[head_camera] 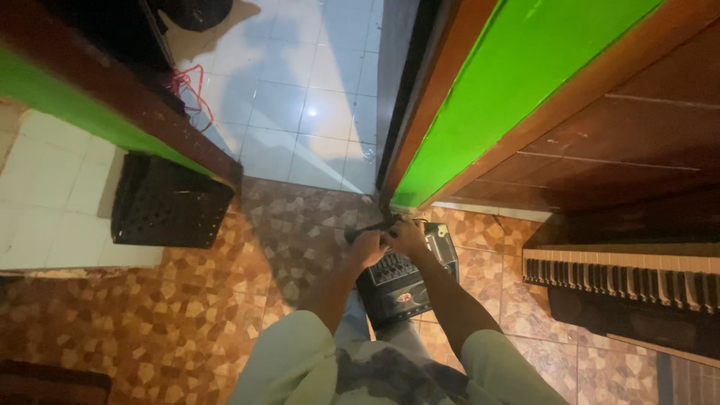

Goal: The person picks up a portable amplifier, carries it through the room, sets it down on the floor, handles a perforated metal plate, and then connects a red cable into the amplifier.

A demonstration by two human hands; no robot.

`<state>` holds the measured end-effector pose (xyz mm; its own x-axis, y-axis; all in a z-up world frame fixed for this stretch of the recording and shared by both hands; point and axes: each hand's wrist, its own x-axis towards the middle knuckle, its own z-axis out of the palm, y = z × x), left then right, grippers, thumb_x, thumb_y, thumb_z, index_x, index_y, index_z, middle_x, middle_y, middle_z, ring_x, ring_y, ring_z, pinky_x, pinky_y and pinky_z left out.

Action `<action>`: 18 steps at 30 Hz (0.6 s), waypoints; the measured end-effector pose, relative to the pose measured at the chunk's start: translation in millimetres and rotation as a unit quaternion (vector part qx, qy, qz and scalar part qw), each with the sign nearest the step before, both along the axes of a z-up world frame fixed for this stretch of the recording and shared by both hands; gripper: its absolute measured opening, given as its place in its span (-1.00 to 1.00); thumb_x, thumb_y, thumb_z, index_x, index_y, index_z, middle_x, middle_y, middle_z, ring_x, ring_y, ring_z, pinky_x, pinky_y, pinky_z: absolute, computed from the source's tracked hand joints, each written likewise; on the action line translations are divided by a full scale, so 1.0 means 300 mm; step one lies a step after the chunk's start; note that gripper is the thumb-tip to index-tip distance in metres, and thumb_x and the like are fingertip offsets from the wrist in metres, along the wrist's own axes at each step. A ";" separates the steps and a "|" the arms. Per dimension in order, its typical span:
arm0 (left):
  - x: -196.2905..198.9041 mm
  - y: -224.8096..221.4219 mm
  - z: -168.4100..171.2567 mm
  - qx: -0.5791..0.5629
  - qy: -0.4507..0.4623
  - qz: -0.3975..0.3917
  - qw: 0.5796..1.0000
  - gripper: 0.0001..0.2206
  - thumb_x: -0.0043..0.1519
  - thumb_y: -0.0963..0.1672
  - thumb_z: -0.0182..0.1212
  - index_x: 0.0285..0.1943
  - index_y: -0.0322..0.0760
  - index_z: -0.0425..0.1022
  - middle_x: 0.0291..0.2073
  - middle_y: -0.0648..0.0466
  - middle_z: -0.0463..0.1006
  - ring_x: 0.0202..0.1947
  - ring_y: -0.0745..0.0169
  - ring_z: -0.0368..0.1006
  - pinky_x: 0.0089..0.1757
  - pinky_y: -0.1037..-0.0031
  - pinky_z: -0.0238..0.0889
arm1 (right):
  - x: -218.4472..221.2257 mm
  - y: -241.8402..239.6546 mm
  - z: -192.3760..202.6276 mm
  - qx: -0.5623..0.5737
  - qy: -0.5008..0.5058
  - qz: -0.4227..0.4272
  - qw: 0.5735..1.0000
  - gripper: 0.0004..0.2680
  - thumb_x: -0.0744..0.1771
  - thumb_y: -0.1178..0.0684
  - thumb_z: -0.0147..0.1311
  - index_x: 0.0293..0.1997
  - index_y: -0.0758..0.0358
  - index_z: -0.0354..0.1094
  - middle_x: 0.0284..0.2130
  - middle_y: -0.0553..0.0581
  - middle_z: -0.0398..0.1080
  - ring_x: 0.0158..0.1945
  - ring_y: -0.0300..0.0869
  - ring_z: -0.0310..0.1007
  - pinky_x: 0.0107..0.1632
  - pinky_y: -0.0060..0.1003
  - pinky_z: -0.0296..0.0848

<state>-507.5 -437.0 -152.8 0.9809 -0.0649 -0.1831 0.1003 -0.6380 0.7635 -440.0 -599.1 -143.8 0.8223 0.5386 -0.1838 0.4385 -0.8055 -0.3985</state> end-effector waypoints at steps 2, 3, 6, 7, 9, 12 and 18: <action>-0.042 -0.017 0.011 -0.032 -0.001 0.027 0.999 -0.80 0.11 -0.05 0.25 -0.19 -0.16 0.66 -0.24 -0.14 0.65 -0.14 -0.27 0.55 -0.13 0.04 0.39 | -0.023 0.003 0.002 0.026 -0.004 -0.002 1.000 -0.65 0.27 -0.39 0.02 -0.27 0.00 0.61 -0.11 0.01 0.55 0.14 0.00 0.38 0.23 0.19 0.11; -0.050 -0.031 0.017 0.009 0.008 0.027 1.000 -0.78 0.13 -0.03 0.29 -0.15 -0.18 0.63 -0.22 -0.16 0.63 -0.13 -0.29 0.53 -0.11 0.02 0.38 | -0.028 -0.004 0.004 0.039 -0.008 -0.001 0.999 -0.65 0.27 -0.39 0.01 -0.26 -0.01 0.61 -0.11 -0.01 0.55 0.14 -0.01 0.38 0.24 0.19 0.12; -0.105 -0.051 0.047 0.065 0.019 0.030 0.997 -0.77 0.16 -0.02 0.35 -0.10 -0.14 0.61 -0.18 -0.15 0.61 -0.08 -0.29 0.50 -0.06 0.00 0.36 | -0.064 -0.027 0.016 0.017 0.004 0.044 0.999 -0.68 0.28 -0.35 0.01 -0.24 -0.04 0.62 -0.12 0.04 0.53 0.13 0.05 0.33 0.19 0.26 0.07; -0.132 -0.057 0.060 0.035 0.011 0.034 0.999 -0.82 0.15 -0.03 0.34 -0.13 -0.07 0.64 -0.17 -0.11 0.63 -0.08 -0.26 0.51 -0.04 0.02 0.36 | -0.071 -0.036 0.020 0.010 -0.002 0.056 0.998 -0.69 0.28 -0.35 0.00 -0.23 -0.04 0.62 -0.11 0.03 0.53 0.14 0.05 0.33 0.19 0.25 0.08; -0.164 -0.072 0.083 0.018 -0.007 0.040 0.999 -0.83 0.15 -0.05 0.33 -0.13 -0.04 0.64 -0.15 -0.07 0.63 -0.06 -0.24 0.50 -0.03 0.04 0.37 | -0.091 -0.049 0.022 -0.002 -0.011 0.079 0.997 -0.69 0.29 -0.34 -0.02 -0.22 -0.04 0.60 -0.10 0.00 0.53 0.15 0.04 0.33 0.19 0.23 0.11; -0.203 -0.092 0.104 0.042 -0.007 0.047 0.998 -0.79 0.14 -0.04 0.35 -0.10 -0.11 0.59 -0.12 -0.08 0.61 -0.03 -0.23 0.48 -0.04 0.01 0.36 | -0.120 -0.075 0.016 -0.051 0.000 0.154 0.987 -0.73 0.28 -0.28 -0.07 -0.28 -0.14 0.61 -0.14 -0.01 0.52 0.12 0.01 0.34 0.22 0.25 0.08; -0.253 -0.131 0.075 0.065 0.004 0.081 0.995 -0.76 0.17 -0.03 0.28 -0.08 -0.20 0.56 -0.08 -0.11 0.57 0.06 -0.20 0.44 -0.04 -0.02 0.34 | -0.150 -0.096 -0.002 0.015 0.022 0.115 0.993 -0.74 0.29 -0.26 -0.02 -0.30 -0.05 0.59 -0.23 0.04 0.51 -0.02 0.03 0.36 0.20 0.19 0.05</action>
